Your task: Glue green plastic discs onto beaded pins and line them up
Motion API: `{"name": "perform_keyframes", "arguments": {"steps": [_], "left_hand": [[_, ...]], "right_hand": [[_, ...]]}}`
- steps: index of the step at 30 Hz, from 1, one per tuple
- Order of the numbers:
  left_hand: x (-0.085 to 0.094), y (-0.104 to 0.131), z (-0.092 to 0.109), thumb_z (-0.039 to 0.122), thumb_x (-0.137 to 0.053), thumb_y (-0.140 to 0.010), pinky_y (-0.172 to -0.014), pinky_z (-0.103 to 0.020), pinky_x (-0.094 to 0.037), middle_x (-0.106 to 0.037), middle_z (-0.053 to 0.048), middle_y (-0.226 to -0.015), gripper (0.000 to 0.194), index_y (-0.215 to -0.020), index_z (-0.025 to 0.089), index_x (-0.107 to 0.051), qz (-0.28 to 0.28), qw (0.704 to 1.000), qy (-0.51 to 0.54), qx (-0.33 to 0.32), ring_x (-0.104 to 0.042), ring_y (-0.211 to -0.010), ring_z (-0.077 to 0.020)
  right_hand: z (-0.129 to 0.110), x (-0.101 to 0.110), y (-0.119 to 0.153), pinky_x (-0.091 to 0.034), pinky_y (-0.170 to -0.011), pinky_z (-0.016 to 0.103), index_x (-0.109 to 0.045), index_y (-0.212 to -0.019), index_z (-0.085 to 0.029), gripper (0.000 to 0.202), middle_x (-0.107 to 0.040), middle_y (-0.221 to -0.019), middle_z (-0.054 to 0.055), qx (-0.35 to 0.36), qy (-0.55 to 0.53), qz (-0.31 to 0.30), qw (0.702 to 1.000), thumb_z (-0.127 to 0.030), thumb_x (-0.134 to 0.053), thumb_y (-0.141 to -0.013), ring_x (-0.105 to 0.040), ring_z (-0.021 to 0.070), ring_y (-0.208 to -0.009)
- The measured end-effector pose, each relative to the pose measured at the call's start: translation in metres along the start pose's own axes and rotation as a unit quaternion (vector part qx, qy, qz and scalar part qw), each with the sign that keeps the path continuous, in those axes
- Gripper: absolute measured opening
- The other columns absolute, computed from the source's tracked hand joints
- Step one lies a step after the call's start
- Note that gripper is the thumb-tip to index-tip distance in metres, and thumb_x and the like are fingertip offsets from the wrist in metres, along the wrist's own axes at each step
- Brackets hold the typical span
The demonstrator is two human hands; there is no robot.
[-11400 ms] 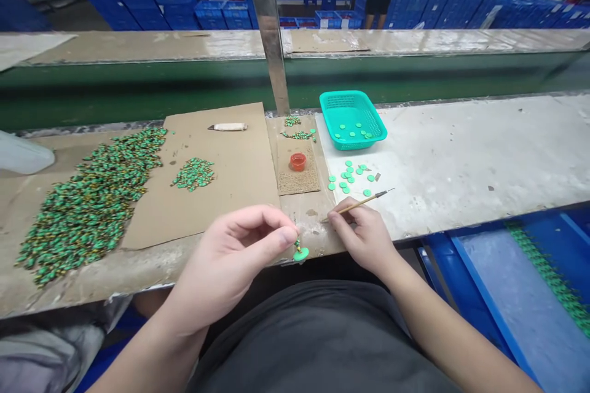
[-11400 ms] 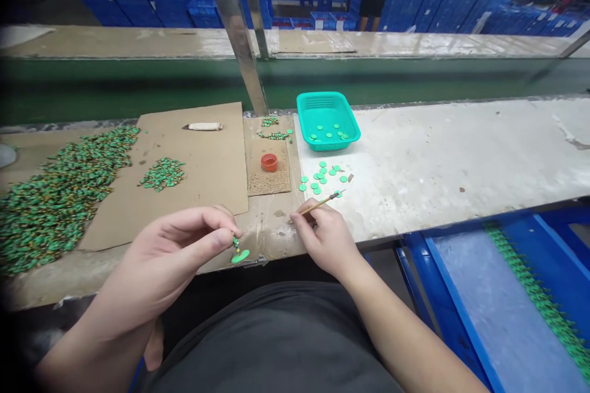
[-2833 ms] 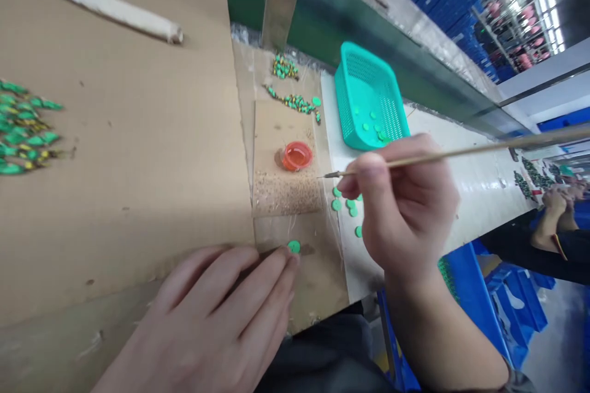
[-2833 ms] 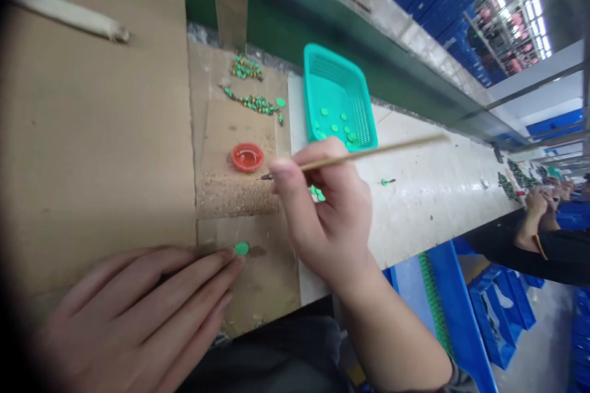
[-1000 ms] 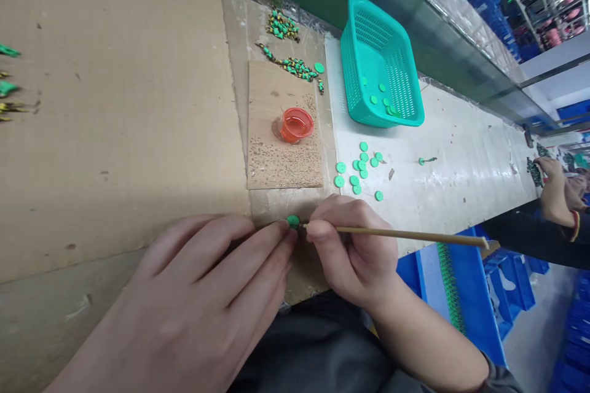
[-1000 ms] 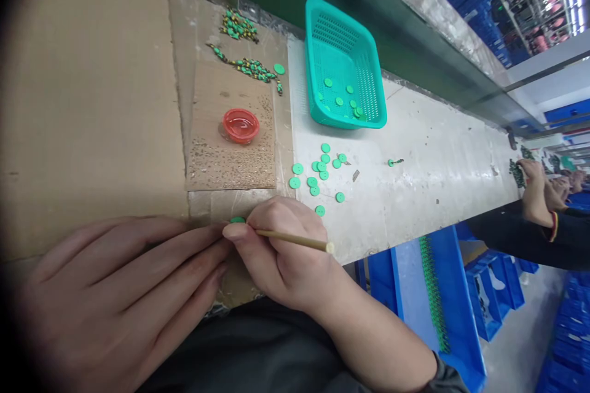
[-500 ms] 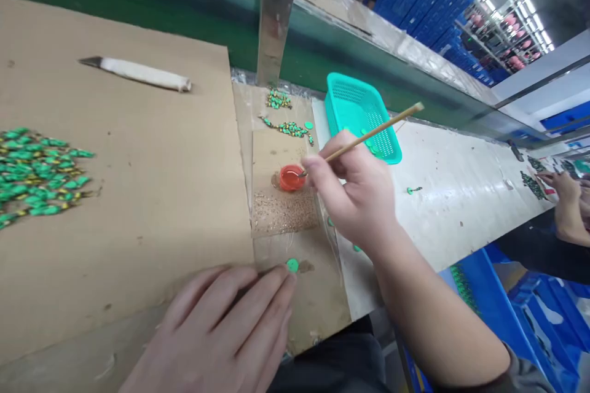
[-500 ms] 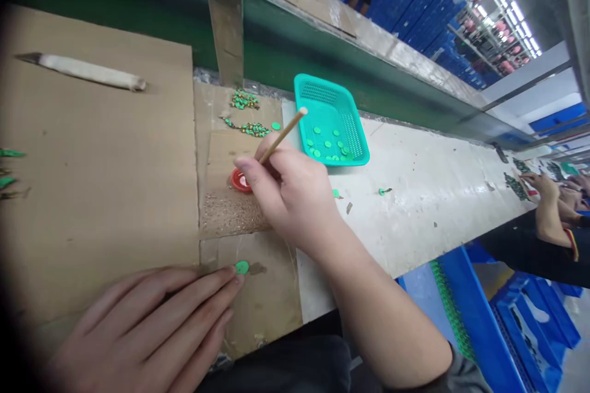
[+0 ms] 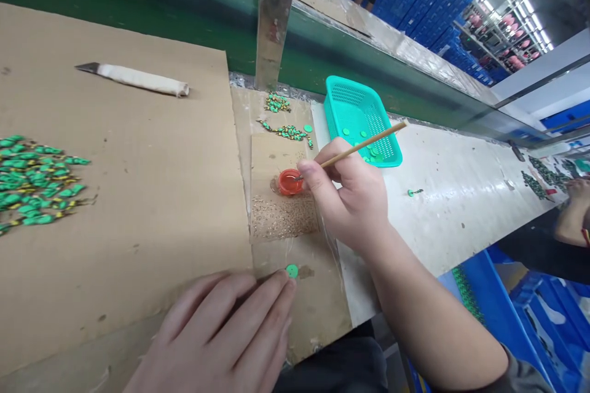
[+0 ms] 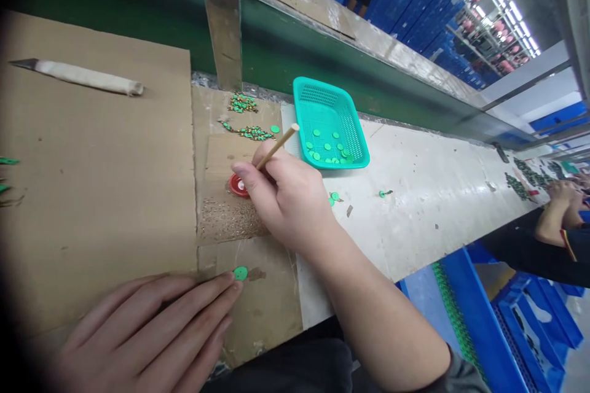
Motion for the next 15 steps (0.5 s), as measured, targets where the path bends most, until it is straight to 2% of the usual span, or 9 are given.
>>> {"name": "perform_keyframes", "arguments": {"steps": [2,5,8,10,15], "left_hand": [[0.004,-0.001,0.000,0.015,-0.057,-0.114,-0.111,-0.054,-0.046,-0.086,-0.007,-0.140,0.031,-0.129,0.021,-0.083,-0.010,1.000,0.011,0.002,-0.070,-0.122,-0.0332],[0.010,0.000,0.001,0.022,-0.058,-0.116,-0.113,-0.055,-0.046,-0.084,-0.008,-0.146,0.034,-0.139,0.020,-0.082,-0.037,0.999,0.017,0.015,-0.069,-0.125,-0.0338],[0.012,0.002,0.002,0.022,-0.056,-0.117,-0.116,-0.058,-0.047,-0.082,-0.008,-0.151,0.039,-0.148,0.019,-0.079,-0.065,0.998,0.003,0.022,-0.069,-0.128,-0.0358],[0.012,0.004,0.002,0.023,-0.057,-0.117,-0.115,-0.058,-0.048,-0.082,-0.007,-0.151,0.037,-0.148,0.021,-0.079,-0.069,0.997,0.008,0.027,-0.070,-0.129,-0.0356],[0.012,0.006,0.000,0.029,-0.064,-0.118,-0.116,-0.058,-0.051,-0.083,-0.005,-0.144,0.035,-0.149,0.026,-0.079,-0.066,0.997,0.025,0.041,-0.070,-0.128,-0.0351]], "right_hand": [[-0.009,0.007,0.011,-0.054,-0.066,0.029,-0.063,-0.094,-0.027,0.028,-0.069,-0.086,-0.005,-0.004,-0.005,0.026,1.000,-0.027,-0.072,-0.121,-0.068,0.0119,-0.072],[-0.025,0.016,0.042,-0.056,-0.069,0.032,-0.067,-0.101,-0.027,0.021,-0.069,-0.086,-0.003,-0.035,-0.037,0.050,0.997,-0.028,-0.072,-0.121,-0.071,0.0141,-0.075],[-0.037,0.016,0.078,-0.059,-0.069,0.033,-0.067,-0.108,-0.027,0.014,-0.070,-0.085,-0.003,-0.055,-0.086,0.031,0.994,-0.026,-0.070,-0.122,-0.071,0.0152,-0.074],[-0.041,0.012,0.096,-0.060,-0.067,0.032,-0.065,-0.108,-0.026,0.014,-0.070,-0.084,-0.003,-0.037,-0.098,0.017,0.994,-0.023,-0.066,-0.121,-0.070,0.0152,-0.071],[-0.040,0.003,0.104,-0.062,-0.062,0.031,-0.062,-0.104,-0.027,0.017,-0.066,-0.080,-0.003,0.005,-0.096,-0.004,0.995,-0.018,-0.067,-0.118,-0.070,0.0159,-0.068]]}}
Point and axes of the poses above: each hand's wrist, its own y-axis away from the middle knuckle, its own x-axis out of the back of the hand, z = x × y, the point moved 2 cm from there along -y, towards the middle knuckle
